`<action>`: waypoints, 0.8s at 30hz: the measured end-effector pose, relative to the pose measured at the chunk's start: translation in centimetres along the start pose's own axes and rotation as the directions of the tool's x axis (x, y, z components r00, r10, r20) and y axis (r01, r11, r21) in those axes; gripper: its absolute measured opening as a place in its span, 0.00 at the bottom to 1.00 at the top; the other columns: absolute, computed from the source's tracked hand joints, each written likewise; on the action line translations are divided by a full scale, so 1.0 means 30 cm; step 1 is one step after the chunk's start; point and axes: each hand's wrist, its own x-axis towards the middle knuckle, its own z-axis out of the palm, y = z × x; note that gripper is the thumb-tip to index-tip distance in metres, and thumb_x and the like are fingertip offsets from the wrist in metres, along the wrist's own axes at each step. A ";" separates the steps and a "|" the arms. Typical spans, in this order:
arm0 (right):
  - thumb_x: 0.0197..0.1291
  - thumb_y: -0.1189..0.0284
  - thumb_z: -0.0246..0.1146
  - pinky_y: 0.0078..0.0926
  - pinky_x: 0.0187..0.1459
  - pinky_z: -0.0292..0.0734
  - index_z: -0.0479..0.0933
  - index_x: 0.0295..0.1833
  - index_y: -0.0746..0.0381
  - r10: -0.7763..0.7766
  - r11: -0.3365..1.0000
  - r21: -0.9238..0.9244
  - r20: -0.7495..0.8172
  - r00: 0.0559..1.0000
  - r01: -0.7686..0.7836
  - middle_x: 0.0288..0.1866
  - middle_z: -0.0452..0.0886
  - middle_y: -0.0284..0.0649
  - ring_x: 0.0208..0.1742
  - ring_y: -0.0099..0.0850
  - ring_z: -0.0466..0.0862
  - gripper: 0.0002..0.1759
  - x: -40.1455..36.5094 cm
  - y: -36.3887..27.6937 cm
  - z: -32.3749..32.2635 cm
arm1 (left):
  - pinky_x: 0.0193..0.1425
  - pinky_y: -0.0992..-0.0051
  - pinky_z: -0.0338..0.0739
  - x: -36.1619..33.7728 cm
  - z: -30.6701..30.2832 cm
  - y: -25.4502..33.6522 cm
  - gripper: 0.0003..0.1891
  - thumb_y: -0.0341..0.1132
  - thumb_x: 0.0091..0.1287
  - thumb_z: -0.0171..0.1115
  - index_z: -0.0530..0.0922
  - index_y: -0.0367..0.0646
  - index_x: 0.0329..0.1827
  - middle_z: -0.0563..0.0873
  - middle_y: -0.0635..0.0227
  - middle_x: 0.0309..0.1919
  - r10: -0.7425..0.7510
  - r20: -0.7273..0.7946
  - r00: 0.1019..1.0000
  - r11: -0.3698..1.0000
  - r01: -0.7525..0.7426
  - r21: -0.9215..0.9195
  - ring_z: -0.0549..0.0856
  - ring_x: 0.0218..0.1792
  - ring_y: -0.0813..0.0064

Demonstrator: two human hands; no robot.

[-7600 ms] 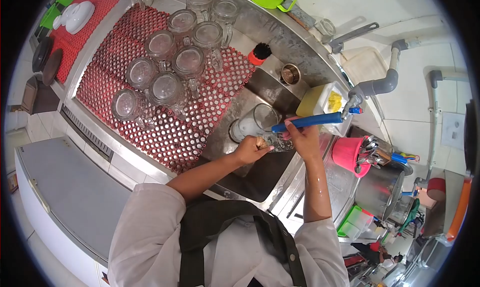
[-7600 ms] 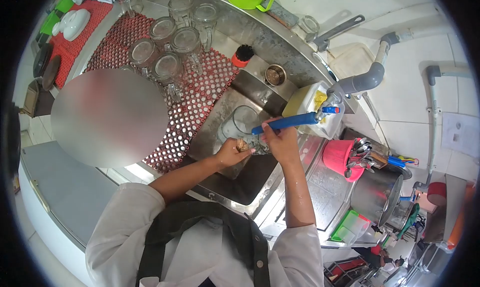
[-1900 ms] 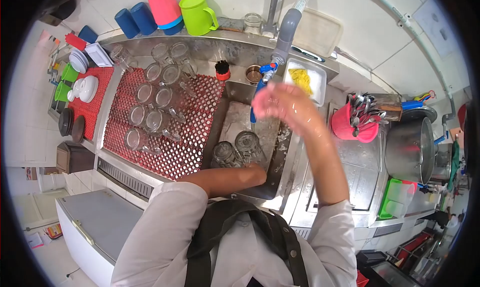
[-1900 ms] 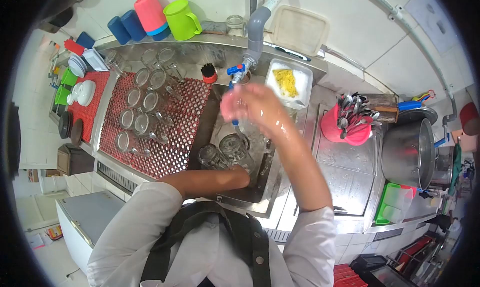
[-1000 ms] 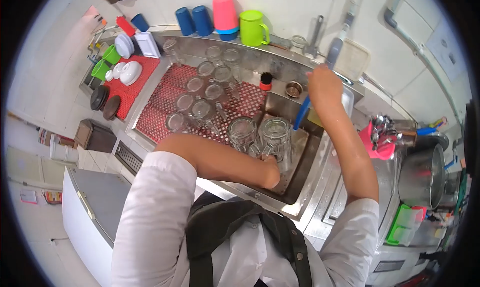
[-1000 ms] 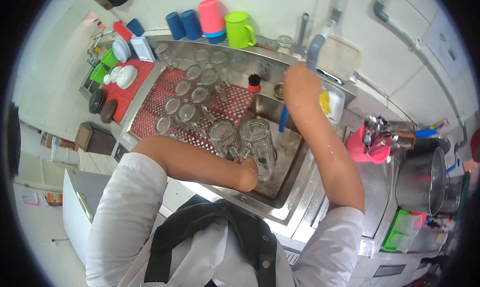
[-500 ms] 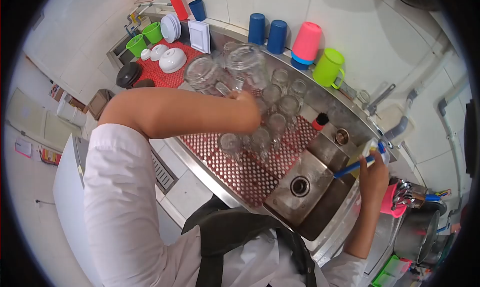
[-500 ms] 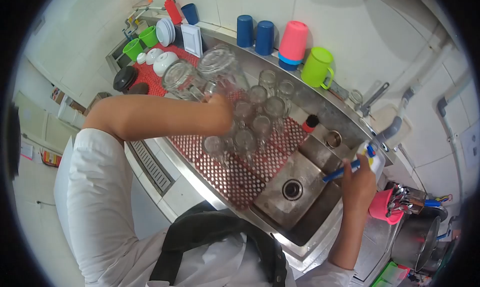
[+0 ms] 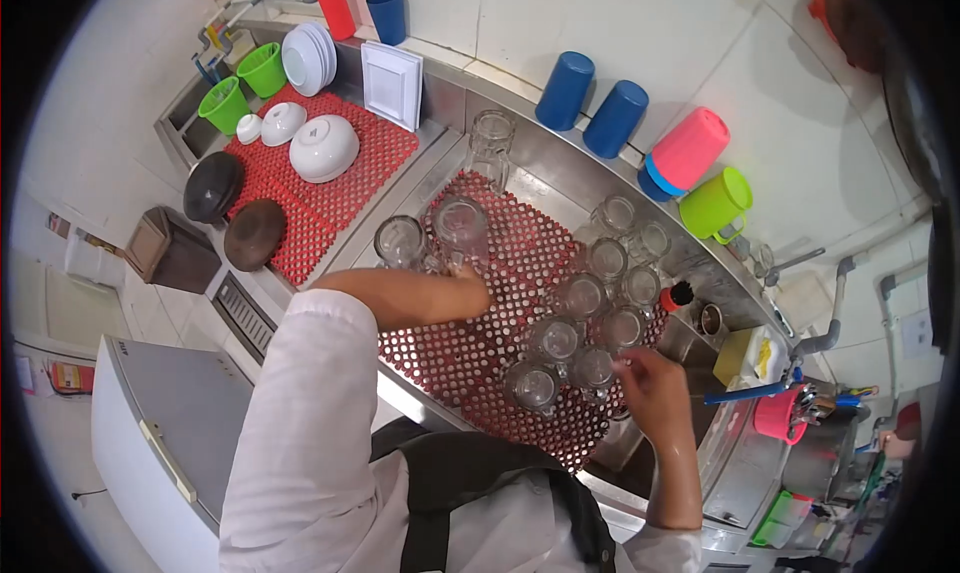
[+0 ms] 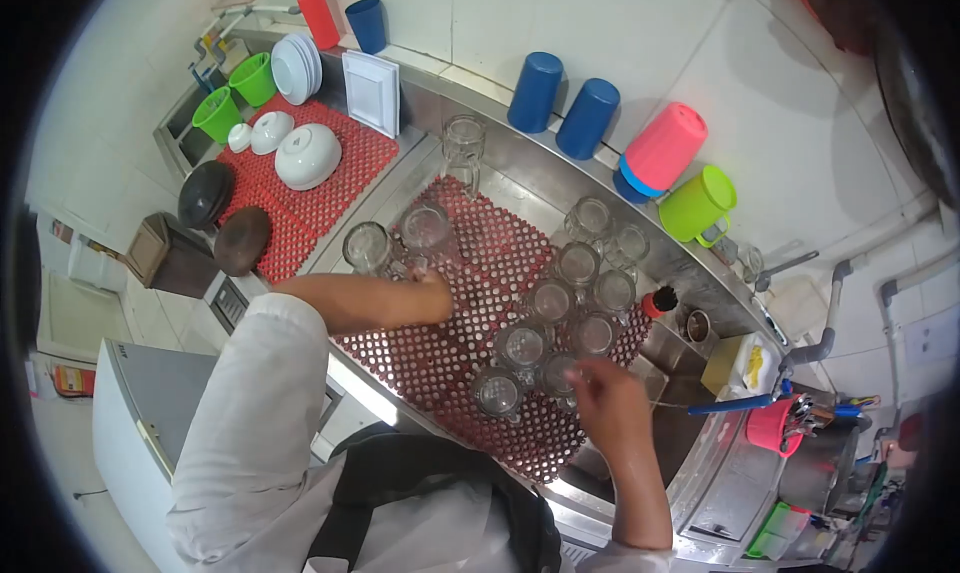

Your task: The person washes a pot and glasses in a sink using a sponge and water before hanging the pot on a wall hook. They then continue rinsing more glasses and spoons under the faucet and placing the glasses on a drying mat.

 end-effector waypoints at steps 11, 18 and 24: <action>0.35 0.64 0.69 0.36 0.48 0.73 0.60 0.58 0.60 -0.218 0.891 -0.308 0.351 0.910 0.333 0.50 0.68 0.54 0.46 0.49 0.76 0.41 0.629 -0.357 0.552 | 0.50 0.64 0.69 -0.105 0.034 0.144 0.15 0.38 0.55 0.52 0.78 0.46 0.44 0.77 0.61 0.43 0.079 -0.480 0.874 0.990 -0.124 -0.063 0.76 0.47 0.64; 0.25 0.63 0.73 0.35 0.51 0.70 0.66 0.55 0.58 -0.211 0.921 -0.259 0.293 0.932 0.290 0.51 0.71 0.50 0.50 0.46 0.74 0.43 0.712 -0.237 0.490 | 0.54 0.62 0.67 -0.452 0.172 -0.051 0.20 0.34 0.46 0.63 0.74 0.38 0.43 0.75 0.60 0.41 -0.200 -0.978 0.063 0.635 -0.752 -0.178 0.74 0.44 0.61; 0.22 0.67 0.73 0.35 0.48 0.69 0.66 0.47 0.63 -0.179 0.935 -0.285 0.139 0.974 0.212 0.43 0.74 0.51 0.49 0.47 0.74 0.39 0.893 -0.135 0.393 | 0.63 0.66 0.58 -0.276 0.321 -0.117 0.47 0.29 0.34 0.75 0.55 0.38 0.60 0.62 0.55 0.57 -0.916 -0.132 0.379 -0.177 -0.676 -0.715 0.62 0.60 0.63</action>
